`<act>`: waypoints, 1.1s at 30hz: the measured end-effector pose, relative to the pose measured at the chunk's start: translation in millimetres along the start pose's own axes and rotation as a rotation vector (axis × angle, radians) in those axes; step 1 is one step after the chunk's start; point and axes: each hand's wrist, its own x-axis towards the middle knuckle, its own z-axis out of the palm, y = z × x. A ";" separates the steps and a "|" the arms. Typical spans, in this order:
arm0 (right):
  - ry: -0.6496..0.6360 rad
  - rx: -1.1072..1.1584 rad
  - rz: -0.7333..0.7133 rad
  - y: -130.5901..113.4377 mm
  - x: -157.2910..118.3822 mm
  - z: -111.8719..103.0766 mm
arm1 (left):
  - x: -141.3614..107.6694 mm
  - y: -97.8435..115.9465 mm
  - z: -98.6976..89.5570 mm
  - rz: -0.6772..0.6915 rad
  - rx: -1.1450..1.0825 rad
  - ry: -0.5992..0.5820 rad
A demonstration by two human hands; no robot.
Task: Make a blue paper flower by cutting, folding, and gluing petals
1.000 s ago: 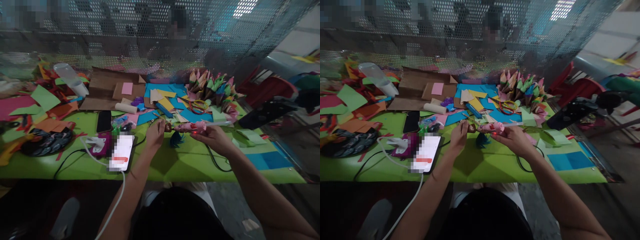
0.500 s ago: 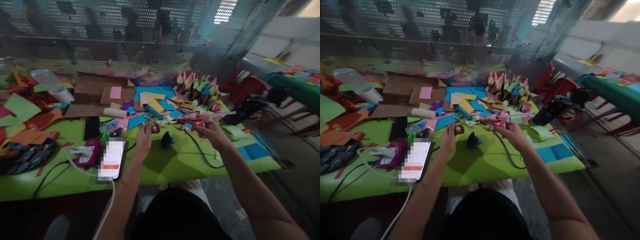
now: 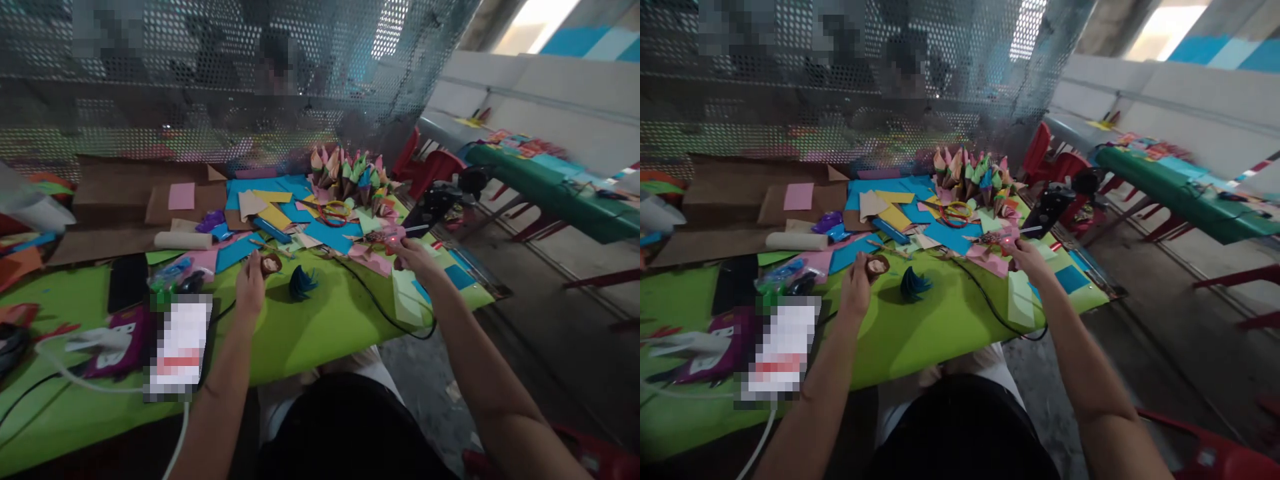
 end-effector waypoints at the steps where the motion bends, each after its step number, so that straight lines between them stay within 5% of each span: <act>1: -0.007 -0.009 0.004 3.3 1.9 1.7 | -0.1 1.5 1.5 -0.008 -0.012 0.019; 9: 0.005 -0.179 -0.040 21.3 16.7 18.3 | 0.1 3.9 3.8 -0.057 0.028 0.056; 16: 0.317 -0.724 -0.275 -1.4 -5.3 14.3 | -3.5 4.1 1.6 -0.040 0.066 -0.102; 18: 0.257 -0.660 -0.413 -16.8 -20.6 23.7 | -3.1 2.5 1.1 -0.017 0.083 -0.143; 22: -0.115 -0.491 -0.622 -47.0 -57.4 71.3 | -3.1 1.5 0.2 0.029 0.084 -0.168; 28: -0.282 -0.691 -0.466 -64.4 -91.0 153.3 | -6.1 7.2 1.9 0.051 0.022 -0.150; 33: -0.320 -0.767 -0.425 -54.2 -82.8 164.9 | -7.4 7.5 3.5 0.005 0.016 -0.131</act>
